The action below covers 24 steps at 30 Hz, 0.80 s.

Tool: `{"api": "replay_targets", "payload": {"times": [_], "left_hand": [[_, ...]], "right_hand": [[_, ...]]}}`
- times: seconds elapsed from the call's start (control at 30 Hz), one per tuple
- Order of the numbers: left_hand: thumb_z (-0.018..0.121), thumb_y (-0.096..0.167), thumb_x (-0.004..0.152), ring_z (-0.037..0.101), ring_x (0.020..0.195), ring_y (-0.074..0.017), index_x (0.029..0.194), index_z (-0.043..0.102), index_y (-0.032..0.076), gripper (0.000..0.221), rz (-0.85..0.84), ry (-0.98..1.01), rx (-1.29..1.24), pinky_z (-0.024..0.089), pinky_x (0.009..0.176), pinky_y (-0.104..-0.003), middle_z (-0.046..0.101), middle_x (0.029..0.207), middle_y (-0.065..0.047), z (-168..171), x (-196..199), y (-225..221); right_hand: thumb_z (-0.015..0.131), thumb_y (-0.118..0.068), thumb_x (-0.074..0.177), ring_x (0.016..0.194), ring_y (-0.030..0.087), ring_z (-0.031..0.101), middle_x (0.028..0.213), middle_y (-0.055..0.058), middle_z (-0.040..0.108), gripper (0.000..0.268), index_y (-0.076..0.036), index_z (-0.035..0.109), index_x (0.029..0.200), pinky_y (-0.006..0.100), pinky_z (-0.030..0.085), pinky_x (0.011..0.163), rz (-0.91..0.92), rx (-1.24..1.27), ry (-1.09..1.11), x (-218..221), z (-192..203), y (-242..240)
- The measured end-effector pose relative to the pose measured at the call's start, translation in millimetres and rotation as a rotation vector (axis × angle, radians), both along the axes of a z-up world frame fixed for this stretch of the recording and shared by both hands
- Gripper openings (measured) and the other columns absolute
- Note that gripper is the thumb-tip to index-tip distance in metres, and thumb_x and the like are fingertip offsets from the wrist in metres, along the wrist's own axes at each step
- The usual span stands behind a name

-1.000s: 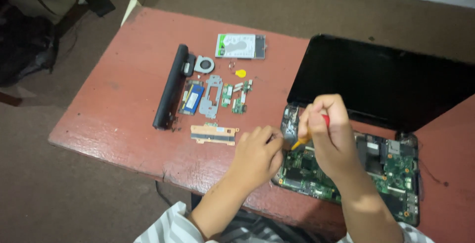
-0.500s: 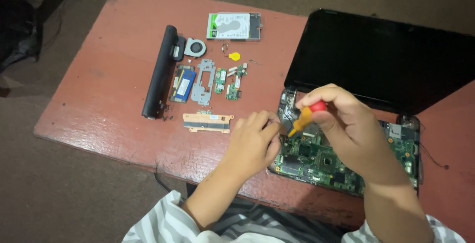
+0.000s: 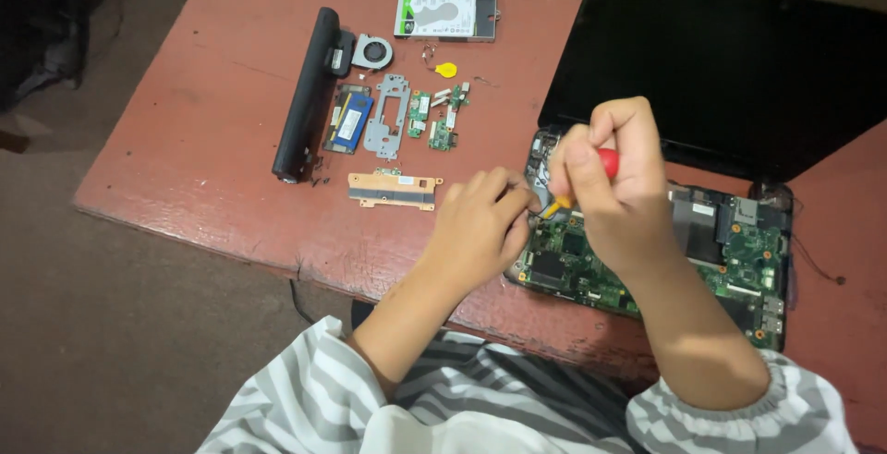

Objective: Repairing a laptop by using a screwdriver to manipulate internal components on a workbench

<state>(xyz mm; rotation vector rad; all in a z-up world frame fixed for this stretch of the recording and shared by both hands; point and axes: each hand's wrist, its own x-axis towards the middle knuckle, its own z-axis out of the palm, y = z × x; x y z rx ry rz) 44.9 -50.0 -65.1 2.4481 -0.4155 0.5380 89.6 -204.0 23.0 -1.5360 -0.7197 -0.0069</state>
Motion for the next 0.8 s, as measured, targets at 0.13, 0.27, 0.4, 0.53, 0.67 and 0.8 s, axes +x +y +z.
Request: {"api": "replay_targets", "payload": {"times": [0.13,0.27,0.4,0.53,0.67,0.8], "left_hand": [[0.060,0.014,0.088,0.060,0.093,-0.0311,0.101,0.066,0.017,0.015,-0.031,-0.018,-0.012,0.041,0.067,-0.049,0.060,0.108,-0.003,4,0,0],[0.059,0.014,0.086,0.060,0.094,-0.0300,0.101,0.065,0.018,0.016,-0.023,0.022,0.007,0.041,0.067,-0.048,0.060,0.109,-0.002,5,2,0],[0.060,0.014,0.087,0.060,0.094,-0.0306,0.102,0.065,0.018,0.016,-0.023,0.011,0.002,0.041,0.067,-0.048,0.060,0.110,-0.003,4,-2,-1],[0.059,0.012,0.089,0.059,0.091,-0.0315,0.101,0.064,0.017,0.014,-0.027,0.000,-0.010,0.040,0.068,-0.048,0.060,0.108,-0.004,8,-1,1],[0.059,0.012,0.089,0.059,0.094,-0.0299,0.102,0.064,0.017,0.015,-0.035,-0.004,-0.018,0.040,0.068,-0.046,0.060,0.109,-0.002,5,1,0],[0.059,0.012,0.086,0.059,0.096,-0.0290,0.101,0.065,0.017,0.017,-0.053,0.040,-0.020,0.039,0.070,-0.046,0.058,0.110,-0.003,6,3,1]], "right_hand": [[0.038,-0.013,0.109,0.079,0.015,0.042,0.102,0.010,0.045,0.012,-0.012,0.028,0.105,0.027,0.040,0.069,-0.023,-0.117,-0.168,-4,7,-5],[0.040,-0.026,0.110,0.081,0.017,0.036,0.101,0.006,0.034,0.020,-0.010,0.030,0.103,0.031,0.038,0.073,-0.103,-0.401,-0.107,-2,16,-19],[0.047,-0.025,0.106,0.086,0.015,0.048,0.105,0.005,0.044,0.017,-0.009,0.041,0.110,0.028,0.045,0.078,-0.049,-0.388,-0.018,-5,21,-26],[0.046,-0.015,0.109,0.104,0.017,0.063,0.114,0.007,0.063,0.024,-0.004,0.062,0.123,0.029,0.049,0.093,-0.118,-0.427,-0.085,-5,31,-28],[0.035,-0.018,0.110,0.104,0.015,0.060,0.113,0.009,0.062,0.029,-0.002,0.051,0.129,0.029,0.052,0.092,-0.075,-0.319,0.049,-2,19,-21],[0.037,-0.026,0.111,0.082,0.014,0.049,0.091,0.006,0.051,0.020,-0.008,0.044,0.104,0.028,0.043,0.075,0.008,-0.119,0.011,0,15,-4]]}}
